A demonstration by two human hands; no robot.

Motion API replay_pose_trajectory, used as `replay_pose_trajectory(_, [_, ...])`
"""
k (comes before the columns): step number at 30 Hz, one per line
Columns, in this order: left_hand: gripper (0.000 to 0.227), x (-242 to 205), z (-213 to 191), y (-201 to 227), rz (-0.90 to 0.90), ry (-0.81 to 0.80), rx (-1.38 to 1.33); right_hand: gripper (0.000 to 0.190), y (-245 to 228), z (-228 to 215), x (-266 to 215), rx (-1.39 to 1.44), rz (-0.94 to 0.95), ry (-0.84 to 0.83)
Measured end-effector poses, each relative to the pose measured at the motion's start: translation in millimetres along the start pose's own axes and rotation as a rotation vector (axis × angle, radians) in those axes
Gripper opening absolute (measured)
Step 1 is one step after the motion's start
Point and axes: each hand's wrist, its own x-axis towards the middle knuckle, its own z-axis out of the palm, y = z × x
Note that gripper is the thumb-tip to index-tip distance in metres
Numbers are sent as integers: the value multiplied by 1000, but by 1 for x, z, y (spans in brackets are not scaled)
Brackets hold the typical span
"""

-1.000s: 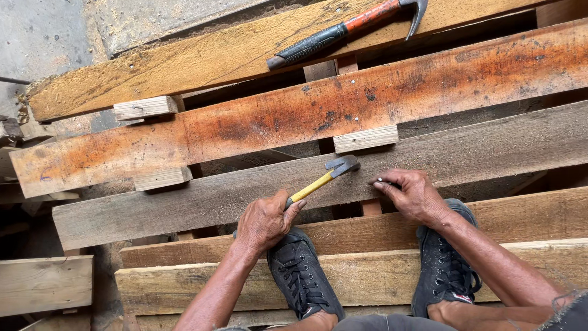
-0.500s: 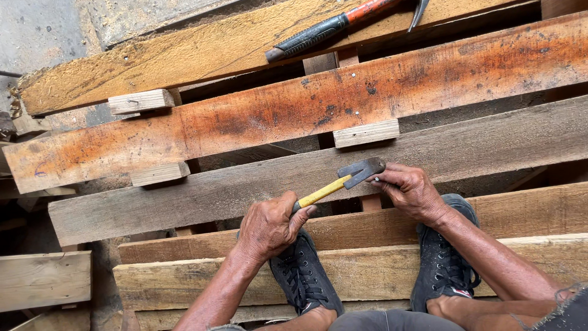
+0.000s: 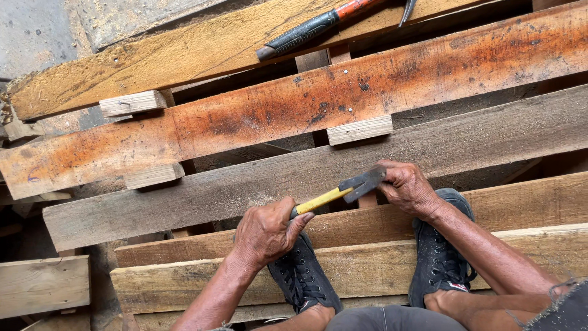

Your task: The person assembles a wooden pallet by positioning small wooden blocks and long planks onto a base structure. They use a hammer to drive nails into the wood, securing the components together. The person repeatedly aligns and fastens multiple planks across the pallet frame.

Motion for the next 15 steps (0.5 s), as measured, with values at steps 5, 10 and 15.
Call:
replay_pose_trajectory(5, [44, 2, 6, 4, 24, -1, -1, 15, -17, -4, 2, 35, 9, -23])
replay_pose_trajectory(10, [48, 2, 1, 14, 43, 0, 2, 16, -30, -9, -4, 33, 94, -13])
replay_pose_trajectory(15, [44, 7, -1, 12, 156, 104, -96, 20, -29, -23, -1, 249, 265, 43])
